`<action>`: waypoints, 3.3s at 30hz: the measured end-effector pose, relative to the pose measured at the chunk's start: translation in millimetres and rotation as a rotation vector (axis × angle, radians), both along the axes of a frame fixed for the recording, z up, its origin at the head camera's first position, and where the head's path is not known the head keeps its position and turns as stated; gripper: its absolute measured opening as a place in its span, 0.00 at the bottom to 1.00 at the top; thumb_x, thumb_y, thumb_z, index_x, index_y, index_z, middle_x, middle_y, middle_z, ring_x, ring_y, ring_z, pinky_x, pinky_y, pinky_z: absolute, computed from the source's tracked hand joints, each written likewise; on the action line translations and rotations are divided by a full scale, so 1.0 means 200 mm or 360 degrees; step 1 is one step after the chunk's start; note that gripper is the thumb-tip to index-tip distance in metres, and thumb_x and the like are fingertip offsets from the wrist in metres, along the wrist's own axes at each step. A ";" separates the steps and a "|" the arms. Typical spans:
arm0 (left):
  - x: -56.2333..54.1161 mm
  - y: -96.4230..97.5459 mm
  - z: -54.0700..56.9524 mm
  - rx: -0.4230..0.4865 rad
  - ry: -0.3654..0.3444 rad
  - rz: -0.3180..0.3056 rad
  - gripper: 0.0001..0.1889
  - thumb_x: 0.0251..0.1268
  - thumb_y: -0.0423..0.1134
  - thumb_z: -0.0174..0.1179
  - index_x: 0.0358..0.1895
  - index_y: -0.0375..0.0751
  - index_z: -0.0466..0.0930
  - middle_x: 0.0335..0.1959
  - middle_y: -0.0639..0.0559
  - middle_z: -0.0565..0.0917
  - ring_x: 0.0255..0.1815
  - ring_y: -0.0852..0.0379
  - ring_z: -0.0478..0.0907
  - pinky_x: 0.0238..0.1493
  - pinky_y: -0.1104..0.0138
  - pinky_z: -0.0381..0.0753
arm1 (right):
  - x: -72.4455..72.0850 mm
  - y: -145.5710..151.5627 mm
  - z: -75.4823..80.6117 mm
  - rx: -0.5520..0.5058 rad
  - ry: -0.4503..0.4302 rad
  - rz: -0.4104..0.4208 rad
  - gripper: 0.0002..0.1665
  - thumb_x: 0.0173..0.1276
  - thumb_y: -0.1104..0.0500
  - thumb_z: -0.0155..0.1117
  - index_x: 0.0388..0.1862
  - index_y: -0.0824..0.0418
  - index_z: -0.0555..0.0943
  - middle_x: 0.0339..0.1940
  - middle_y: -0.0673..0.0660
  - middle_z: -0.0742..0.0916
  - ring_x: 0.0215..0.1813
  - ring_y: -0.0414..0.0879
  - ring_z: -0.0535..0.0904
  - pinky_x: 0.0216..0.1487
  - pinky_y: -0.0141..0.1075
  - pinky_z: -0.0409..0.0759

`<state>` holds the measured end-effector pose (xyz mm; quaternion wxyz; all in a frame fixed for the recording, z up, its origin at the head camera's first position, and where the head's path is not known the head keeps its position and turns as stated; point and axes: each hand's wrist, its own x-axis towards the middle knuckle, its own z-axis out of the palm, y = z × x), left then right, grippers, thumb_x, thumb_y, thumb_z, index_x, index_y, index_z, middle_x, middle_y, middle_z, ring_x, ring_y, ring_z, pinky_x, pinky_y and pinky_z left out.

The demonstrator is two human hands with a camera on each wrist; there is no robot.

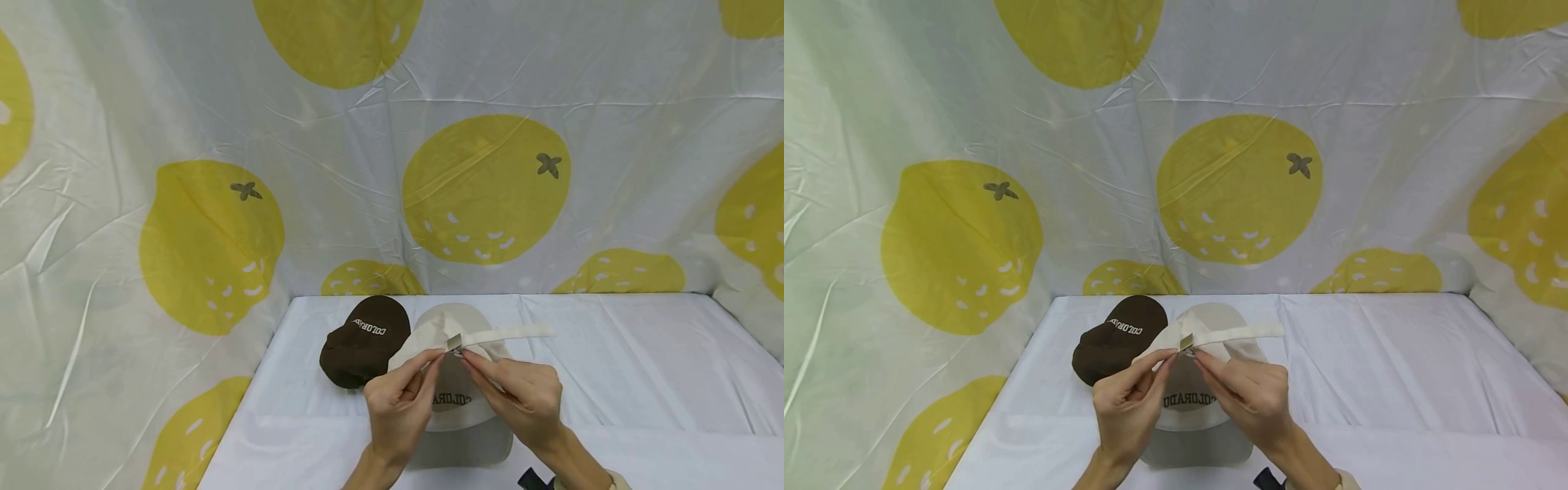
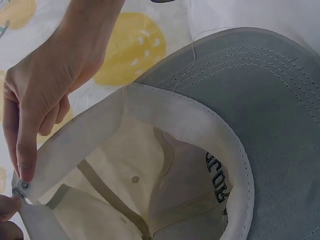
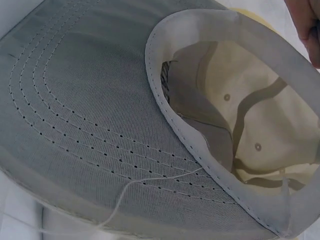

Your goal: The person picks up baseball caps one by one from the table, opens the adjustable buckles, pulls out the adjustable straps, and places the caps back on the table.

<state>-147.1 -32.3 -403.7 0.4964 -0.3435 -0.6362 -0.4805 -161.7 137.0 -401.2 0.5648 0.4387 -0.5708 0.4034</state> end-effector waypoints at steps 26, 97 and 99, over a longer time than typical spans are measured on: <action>-0.01 0.03 -0.01 -0.0022 0.0116 0.0061 0.06 0.68 0.27 0.67 0.35 0.25 0.89 0.07 0.58 0.58 0.13 0.70 0.48 0.12 0.81 0.52 | 0.01 -0.03 0.03 -0.0079 0.0148 -0.0038 0.13 0.70 0.67 0.70 0.27 0.76 0.89 0.12 0.57 0.85 0.12 0.32 0.67 0.15 0.20 0.67; 0.00 -0.11 0.04 0.0076 -0.0005 0.0064 0.13 0.43 0.13 0.73 0.34 0.28 0.89 0.09 0.57 0.55 0.15 0.68 0.47 0.13 0.79 0.48 | 0.03 0.01 0.08 -0.0405 0.0142 -0.0207 0.16 0.64 0.66 0.73 0.19 0.76 0.87 0.06 0.45 0.60 0.16 0.31 0.46 0.25 0.18 0.44; 0.00 -0.12 0.05 0.0092 -0.0016 0.0065 0.15 0.41 0.12 0.72 0.34 0.28 0.89 0.09 0.57 0.55 0.15 0.68 0.46 0.13 0.78 0.46 | 0.03 0.01 0.08 -0.0406 0.0137 -0.0202 0.16 0.65 0.66 0.73 0.19 0.76 0.87 0.06 0.45 0.60 0.16 0.31 0.46 0.25 0.18 0.43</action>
